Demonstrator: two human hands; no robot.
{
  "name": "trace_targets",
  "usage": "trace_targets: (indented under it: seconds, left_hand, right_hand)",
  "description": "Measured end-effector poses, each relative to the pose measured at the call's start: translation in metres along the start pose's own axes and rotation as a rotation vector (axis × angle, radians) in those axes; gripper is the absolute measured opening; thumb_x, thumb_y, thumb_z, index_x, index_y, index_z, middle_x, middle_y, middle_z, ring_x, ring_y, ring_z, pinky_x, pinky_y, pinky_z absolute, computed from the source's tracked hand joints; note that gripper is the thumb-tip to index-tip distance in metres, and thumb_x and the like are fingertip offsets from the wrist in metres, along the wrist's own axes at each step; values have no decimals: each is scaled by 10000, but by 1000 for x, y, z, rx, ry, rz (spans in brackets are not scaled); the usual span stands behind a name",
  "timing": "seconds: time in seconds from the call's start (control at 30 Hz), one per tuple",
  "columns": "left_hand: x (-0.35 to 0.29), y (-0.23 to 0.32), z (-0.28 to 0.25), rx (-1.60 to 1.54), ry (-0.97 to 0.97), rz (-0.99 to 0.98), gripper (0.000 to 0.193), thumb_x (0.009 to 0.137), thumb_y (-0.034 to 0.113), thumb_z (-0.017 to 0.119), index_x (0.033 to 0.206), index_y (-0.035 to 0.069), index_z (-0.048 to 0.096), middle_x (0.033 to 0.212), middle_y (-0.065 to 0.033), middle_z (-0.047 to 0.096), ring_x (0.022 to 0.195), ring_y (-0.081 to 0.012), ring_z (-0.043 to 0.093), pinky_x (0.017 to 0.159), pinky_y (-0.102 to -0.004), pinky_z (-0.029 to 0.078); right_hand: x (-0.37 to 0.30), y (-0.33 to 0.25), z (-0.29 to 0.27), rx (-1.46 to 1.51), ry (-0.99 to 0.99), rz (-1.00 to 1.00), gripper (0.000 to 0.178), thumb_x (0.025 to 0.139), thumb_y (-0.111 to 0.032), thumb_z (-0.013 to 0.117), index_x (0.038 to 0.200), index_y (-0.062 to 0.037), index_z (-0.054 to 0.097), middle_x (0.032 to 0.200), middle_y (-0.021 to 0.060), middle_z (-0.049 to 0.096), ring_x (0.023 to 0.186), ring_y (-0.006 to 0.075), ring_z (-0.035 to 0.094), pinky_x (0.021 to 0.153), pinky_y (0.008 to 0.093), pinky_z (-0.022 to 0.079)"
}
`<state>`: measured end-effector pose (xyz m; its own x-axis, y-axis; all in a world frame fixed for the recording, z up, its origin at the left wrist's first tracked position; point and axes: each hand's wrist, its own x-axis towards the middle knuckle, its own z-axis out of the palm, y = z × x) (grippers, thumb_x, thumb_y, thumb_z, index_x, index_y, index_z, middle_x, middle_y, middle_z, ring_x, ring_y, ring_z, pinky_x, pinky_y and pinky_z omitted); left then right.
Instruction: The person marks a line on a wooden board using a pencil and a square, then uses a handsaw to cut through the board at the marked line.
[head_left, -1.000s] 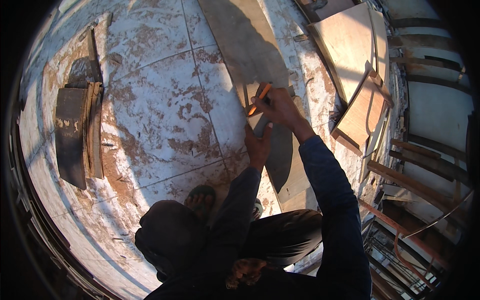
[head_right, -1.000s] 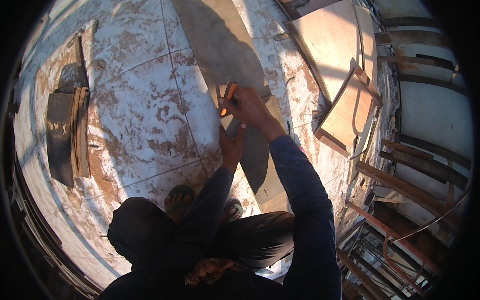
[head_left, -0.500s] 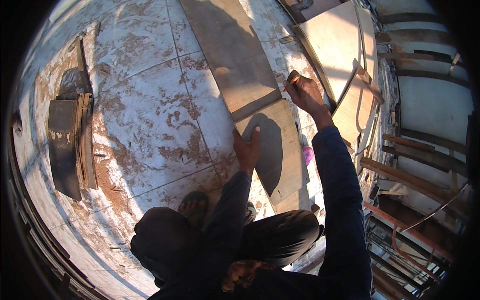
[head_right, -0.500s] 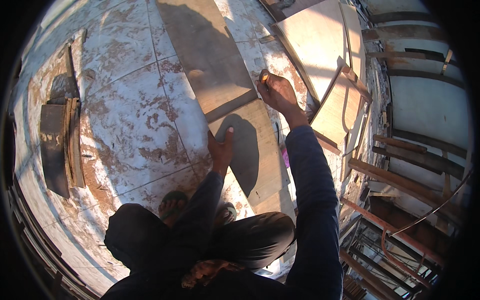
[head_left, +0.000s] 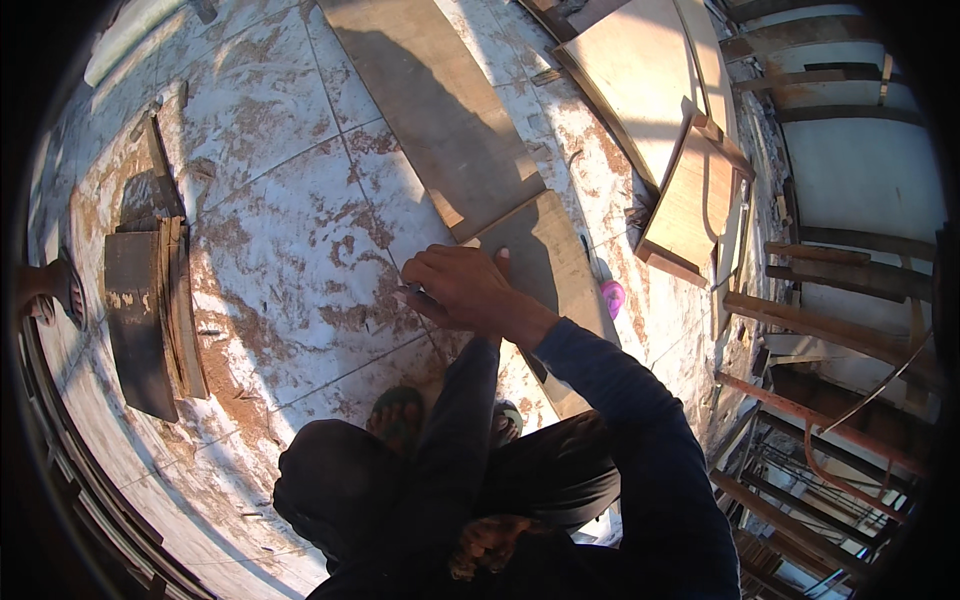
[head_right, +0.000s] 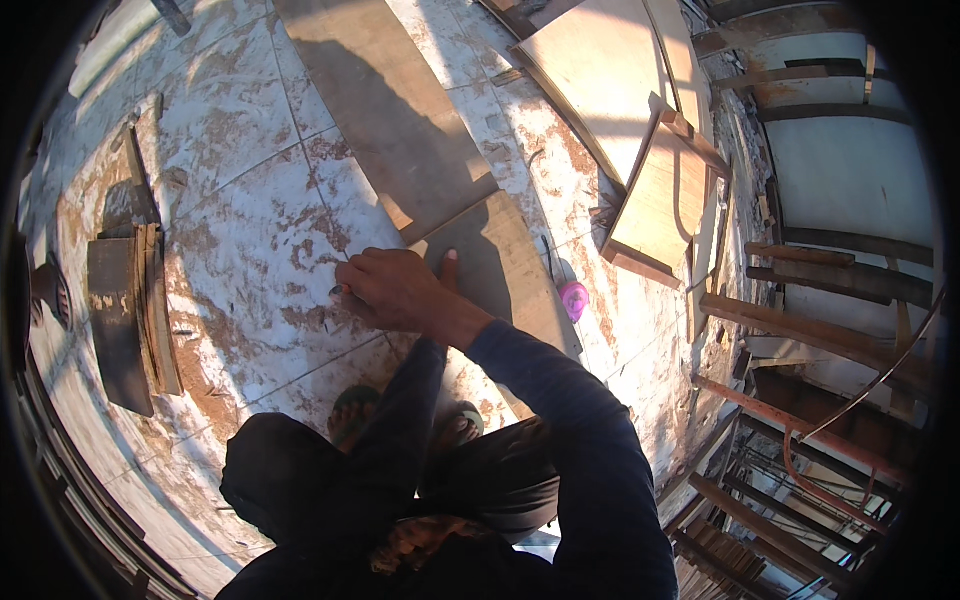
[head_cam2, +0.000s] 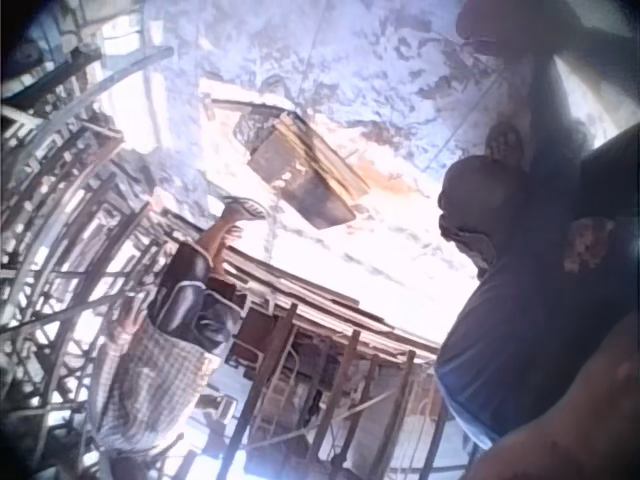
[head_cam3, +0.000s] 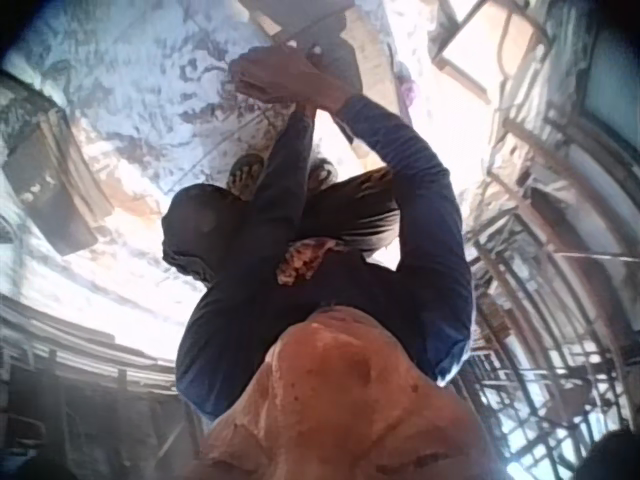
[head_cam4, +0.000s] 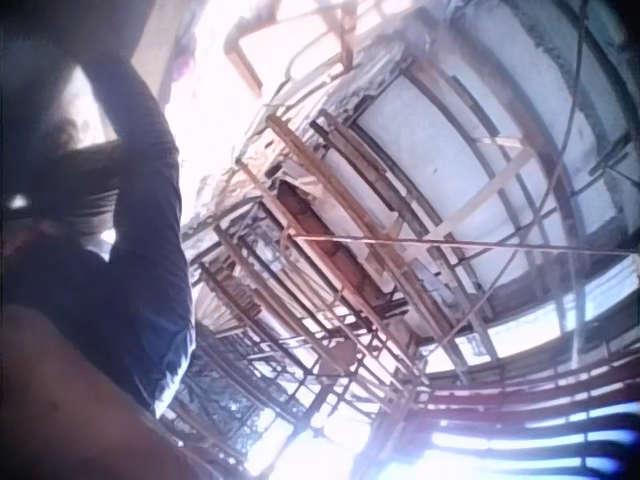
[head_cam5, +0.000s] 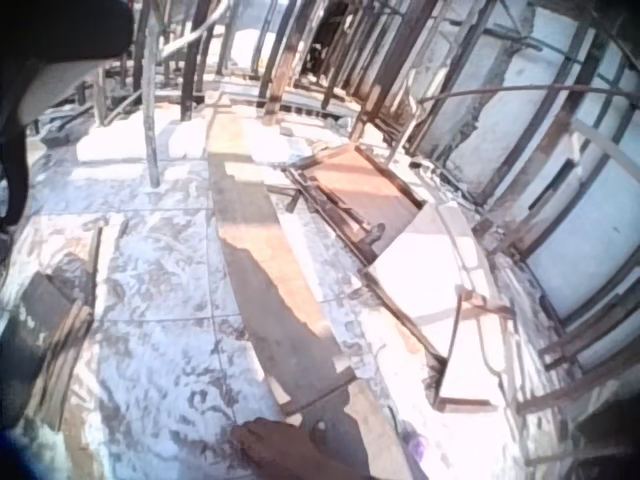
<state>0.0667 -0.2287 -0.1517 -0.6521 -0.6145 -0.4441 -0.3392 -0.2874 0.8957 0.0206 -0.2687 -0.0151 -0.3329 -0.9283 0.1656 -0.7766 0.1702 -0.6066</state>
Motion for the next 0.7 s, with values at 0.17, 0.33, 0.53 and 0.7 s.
trace_targets:
  seconds: [0.17, 0.33, 0.53, 0.7]
  left_hand:
    - [-6, 19, 6, -10, 133, -27, 761, 809, 337, 765, 1302, -67, 349, 1174, -270, 563, 1083, -355, 576, 939, -410, 445]
    - [-10, 28, -2, 147, 276, 241, 738, 817, 336, 732, 1319, -46, 349, 1248, -285, 464, 1161, -429, 494, 981, -466, 414]
    - [-4, 36, -24, 396, 209, 522, 529, 858, 297, 674, 1205, -60, 495, 1076, -229, 504, 1013, -412, 533, 862, -477, 447]
    - [21, 37, -33, 501, 213, 575, 451, 866, 249, 658, 1166, -68, 545, 964, -181, 531, 904, -354, 560, 802, -441, 460]
  right_hand:
    - [-109, 37, -74, -126, 323, 619, 170, 988, -185, 519, 1007, -23, 568, 715, 124, 566, 635, 265, 573, 596, 359, 450]
    - [-287, 50, -82, -341, 377, 1303, 403, 891, -417, 644, 838, -17, 650, 718, 170, 648, 661, 302, 640, 620, 387, 485]
    - [-399, 8, 23, 191, 512, 1706, 511, 868, -518, 609, 788, -15, 653, 706, 168, 673, 716, 324, 679, 711, 439, 514]
    - [-335, 10, 23, -103, 472, 1591, 376, 878, -376, 651, 803, -8, 664, 742, 165, 691, 665, 257, 667, 647, 412, 495]
